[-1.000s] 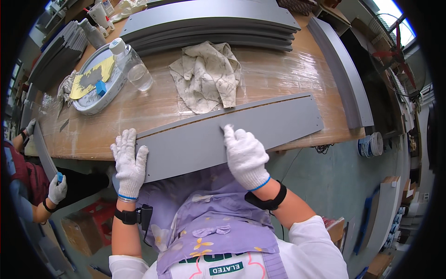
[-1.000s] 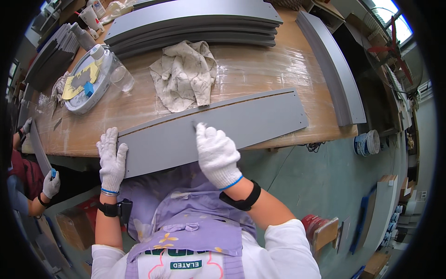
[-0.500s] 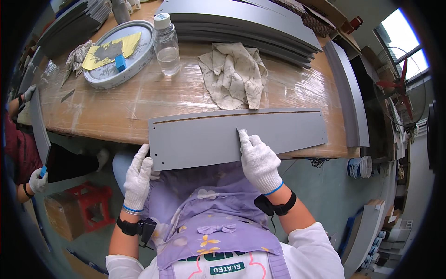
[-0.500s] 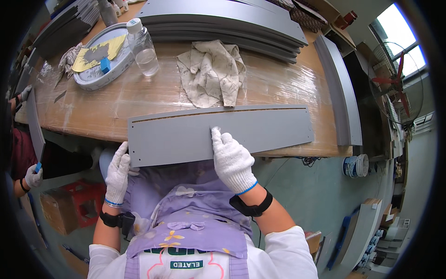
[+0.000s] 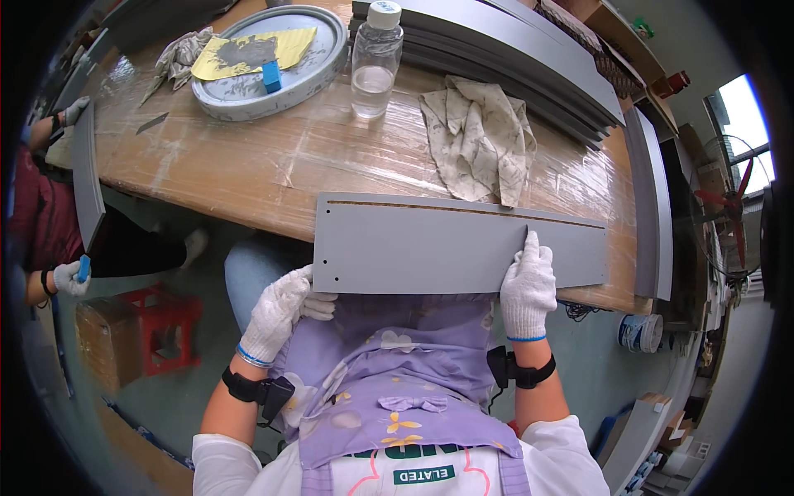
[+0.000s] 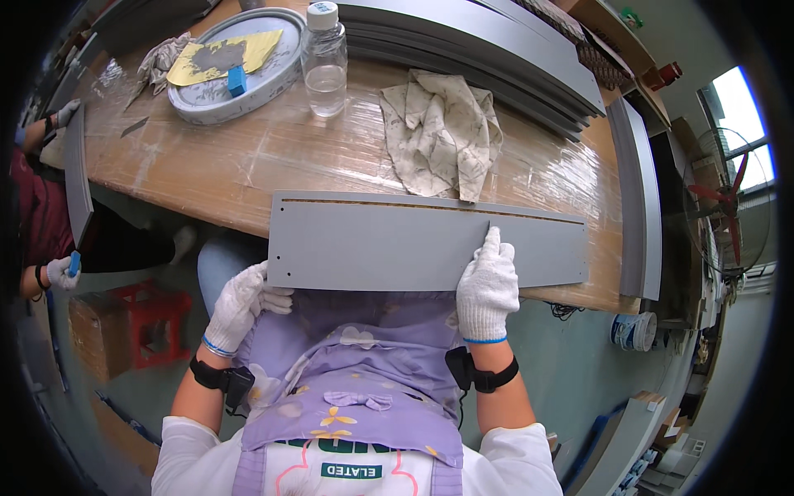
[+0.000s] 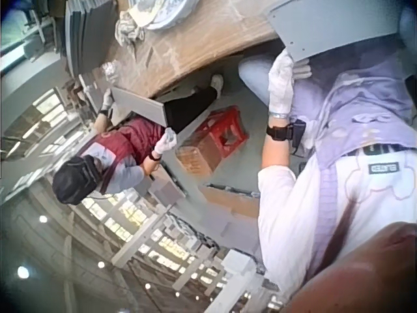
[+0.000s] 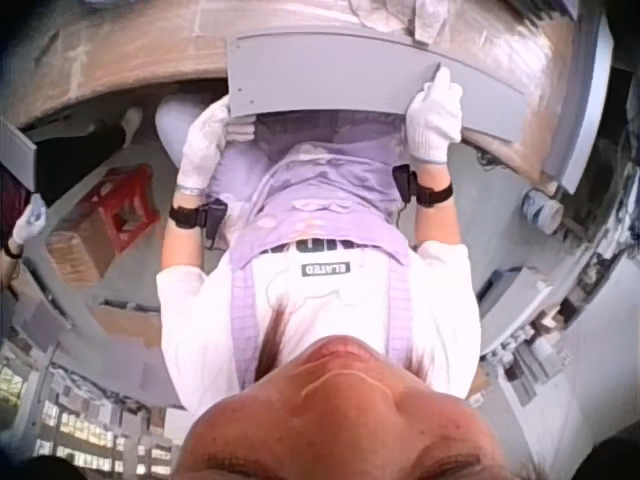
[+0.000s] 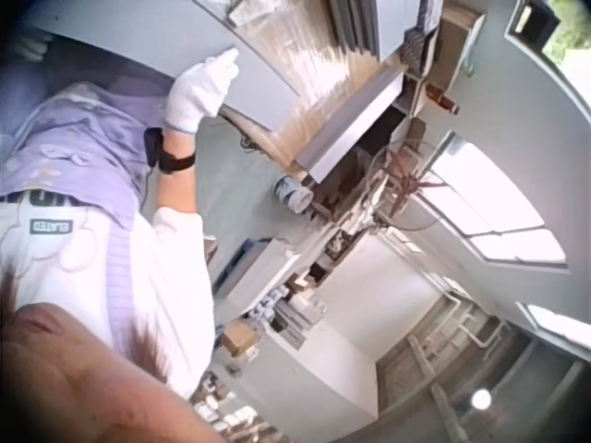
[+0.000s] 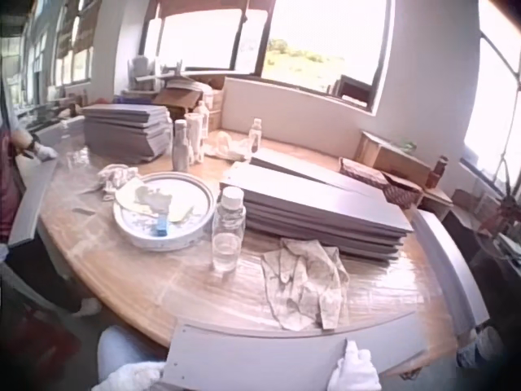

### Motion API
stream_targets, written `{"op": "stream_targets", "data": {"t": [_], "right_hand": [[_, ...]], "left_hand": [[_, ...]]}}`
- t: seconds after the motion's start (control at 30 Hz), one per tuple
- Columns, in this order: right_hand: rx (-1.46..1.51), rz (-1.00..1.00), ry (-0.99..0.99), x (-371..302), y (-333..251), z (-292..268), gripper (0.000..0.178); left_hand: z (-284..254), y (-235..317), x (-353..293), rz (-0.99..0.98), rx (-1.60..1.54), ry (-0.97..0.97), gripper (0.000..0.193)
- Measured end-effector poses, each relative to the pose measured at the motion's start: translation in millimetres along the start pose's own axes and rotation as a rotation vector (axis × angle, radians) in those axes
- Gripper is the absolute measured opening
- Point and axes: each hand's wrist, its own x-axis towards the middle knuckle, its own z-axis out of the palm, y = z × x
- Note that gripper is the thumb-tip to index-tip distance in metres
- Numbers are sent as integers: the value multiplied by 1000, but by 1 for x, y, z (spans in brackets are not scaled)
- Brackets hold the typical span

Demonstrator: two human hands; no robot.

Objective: The person wipes a grey rectangular panel with a cloth, then uses a metal scraper to remove residue from the surface. They proceed to sand the edges and corners of the panel with a blue sanding block. Finally, the person stacks the finished panel with others on the table.

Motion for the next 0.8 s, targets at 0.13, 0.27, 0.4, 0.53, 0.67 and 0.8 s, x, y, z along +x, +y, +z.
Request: {"op": "stream_targets", "data": {"t": [0.13, 0.27, 0.4, 0.53, 0.67, 0.8], "right_hand": [[51, -369, -118, -9, -110, -5, 48], [369, -1013, -359, -33, -172, -19, 52], [480, -851, -375, -15, -160, -32, 51], [140, -740, -206, 2, -157, -13, 53], [306, -1230, -477, -40, -162, -32, 53], [443, -899, -333, -25, -160, -33, 53]], "left_hand": [[-9, -19, 0, -55, -258, -70, 84], [-1, -12, -2, -118, -514, -40, 85], [-10, -12, -7, -131, -532, -82, 91], [-15, -20, -5, -127, -588, -85, 97], [-13, -16, -1, -109, -598, -112, 95], [-12, -16, -2, -147, -540, -61, 102]]}}
